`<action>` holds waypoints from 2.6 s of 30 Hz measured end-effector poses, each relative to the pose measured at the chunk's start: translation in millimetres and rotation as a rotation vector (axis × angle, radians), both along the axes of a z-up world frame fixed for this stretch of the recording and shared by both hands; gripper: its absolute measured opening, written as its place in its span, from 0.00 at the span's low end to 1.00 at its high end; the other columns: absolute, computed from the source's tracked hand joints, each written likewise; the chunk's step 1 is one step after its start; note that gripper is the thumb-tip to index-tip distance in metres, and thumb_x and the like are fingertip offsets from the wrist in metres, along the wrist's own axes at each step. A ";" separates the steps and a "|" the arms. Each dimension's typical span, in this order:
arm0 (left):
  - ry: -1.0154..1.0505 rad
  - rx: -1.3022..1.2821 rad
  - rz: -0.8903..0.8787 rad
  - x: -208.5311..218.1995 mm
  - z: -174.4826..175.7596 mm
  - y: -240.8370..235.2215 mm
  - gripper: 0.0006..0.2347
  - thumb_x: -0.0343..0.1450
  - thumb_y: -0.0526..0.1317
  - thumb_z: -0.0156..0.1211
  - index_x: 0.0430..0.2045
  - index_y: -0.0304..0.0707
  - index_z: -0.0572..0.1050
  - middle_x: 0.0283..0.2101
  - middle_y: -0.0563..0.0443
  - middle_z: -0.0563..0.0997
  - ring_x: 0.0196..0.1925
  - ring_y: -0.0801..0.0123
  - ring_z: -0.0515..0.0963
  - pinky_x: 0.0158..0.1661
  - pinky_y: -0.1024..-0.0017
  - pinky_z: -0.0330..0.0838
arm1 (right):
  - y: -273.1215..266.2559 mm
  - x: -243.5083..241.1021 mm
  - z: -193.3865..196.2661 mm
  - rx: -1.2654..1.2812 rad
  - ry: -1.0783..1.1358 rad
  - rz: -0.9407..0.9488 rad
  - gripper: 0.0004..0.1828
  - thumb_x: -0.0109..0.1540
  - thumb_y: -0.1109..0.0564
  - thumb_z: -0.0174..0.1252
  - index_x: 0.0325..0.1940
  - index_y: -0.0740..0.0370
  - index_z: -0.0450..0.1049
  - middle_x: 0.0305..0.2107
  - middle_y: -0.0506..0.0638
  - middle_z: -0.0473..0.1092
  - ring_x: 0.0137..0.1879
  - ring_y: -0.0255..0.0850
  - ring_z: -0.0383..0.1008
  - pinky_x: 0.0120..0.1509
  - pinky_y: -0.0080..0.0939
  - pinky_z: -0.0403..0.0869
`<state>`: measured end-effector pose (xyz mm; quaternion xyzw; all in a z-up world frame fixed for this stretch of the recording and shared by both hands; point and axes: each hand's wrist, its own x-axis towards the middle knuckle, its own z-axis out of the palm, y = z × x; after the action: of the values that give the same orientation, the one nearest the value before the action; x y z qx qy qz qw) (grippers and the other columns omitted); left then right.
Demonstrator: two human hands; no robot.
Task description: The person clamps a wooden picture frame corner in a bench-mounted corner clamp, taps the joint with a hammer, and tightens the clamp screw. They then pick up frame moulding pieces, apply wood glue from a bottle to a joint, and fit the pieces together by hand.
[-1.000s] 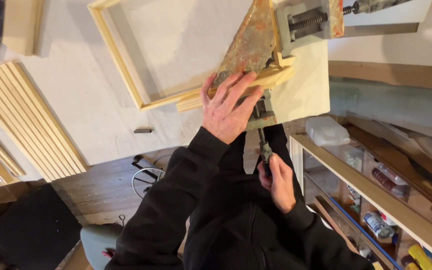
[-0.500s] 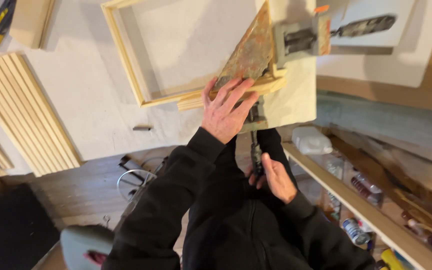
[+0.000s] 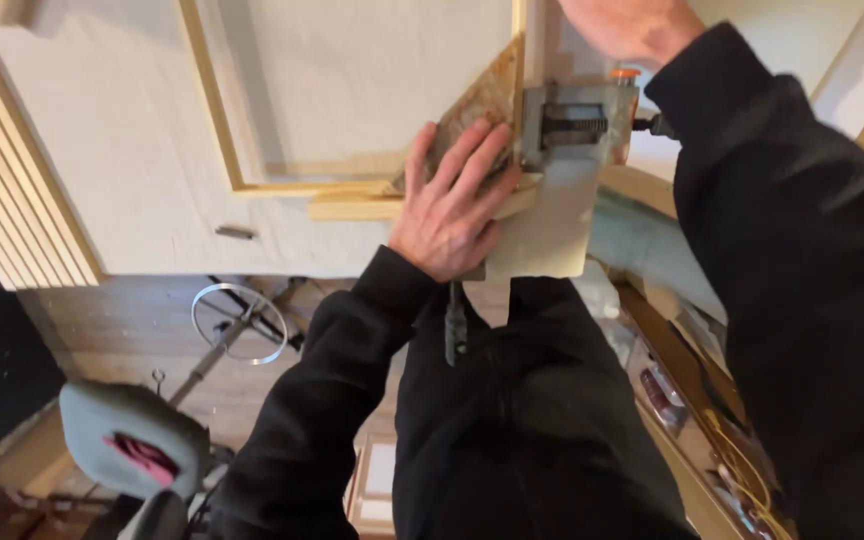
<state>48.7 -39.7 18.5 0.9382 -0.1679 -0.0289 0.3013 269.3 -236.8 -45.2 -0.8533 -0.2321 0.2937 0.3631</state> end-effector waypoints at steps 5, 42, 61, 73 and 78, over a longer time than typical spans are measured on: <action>-0.043 0.102 0.009 1.9 -4.6 -3.1 0.24 0.63 0.42 0.69 0.55 0.41 0.76 0.74 0.40 0.60 0.78 0.51 0.57 0.72 0.30 0.44 | 7.5 23.0 1.9 0.126 -0.010 0.148 0.21 0.78 0.47 0.50 0.46 0.69 0.72 0.24 0.48 0.68 0.28 0.38 0.68 0.34 0.40 0.68; -0.068 0.187 0.031 -6.9 -8.3 -9.4 0.26 0.62 0.41 0.73 0.56 0.42 0.77 0.75 0.43 0.59 0.79 0.52 0.56 0.73 0.31 0.45 | -200.6 -33.9 -24.3 -0.020 -0.129 0.294 0.14 0.72 0.52 0.59 0.58 0.62 0.77 0.36 0.53 0.77 0.31 0.36 0.74 0.35 0.35 0.73; -0.072 0.194 0.052 -5.3 -9.6 -9.6 0.23 0.62 0.43 0.72 0.53 0.43 0.78 0.75 0.43 0.59 0.79 0.53 0.55 0.73 0.31 0.45 | -173.2 -20.7 9.6 0.104 -0.314 0.372 0.21 0.64 0.54 0.65 0.57 0.67 0.75 0.37 0.57 0.78 0.34 0.42 0.78 0.34 0.37 0.73; -0.075 0.206 0.064 -3.8 -9.1 -11.4 0.25 0.61 0.42 0.72 0.54 0.42 0.78 0.75 0.43 0.59 0.79 0.53 0.55 0.73 0.32 0.45 | -175.3 -26.3 10.8 0.082 0.000 0.192 0.19 0.75 0.47 0.50 0.53 0.65 0.76 0.30 0.50 0.72 0.32 0.26 0.61 0.36 0.28 0.64; -0.088 0.209 0.033 -9.3 -5.7 -11.5 0.24 0.63 0.43 0.72 0.54 0.42 0.77 0.74 0.44 0.59 0.79 0.53 0.55 0.72 0.32 0.45 | -183.1 -31.4 -19.2 0.060 0.294 0.048 0.20 0.79 0.48 0.49 0.46 0.68 0.76 0.28 0.46 0.70 0.33 0.29 0.65 0.41 0.29 0.67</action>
<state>39.4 -51.2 12.8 0.9675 -0.1613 -0.0001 0.1946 237.9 -419.9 -64.5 -0.7840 -0.2053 0.4171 0.4114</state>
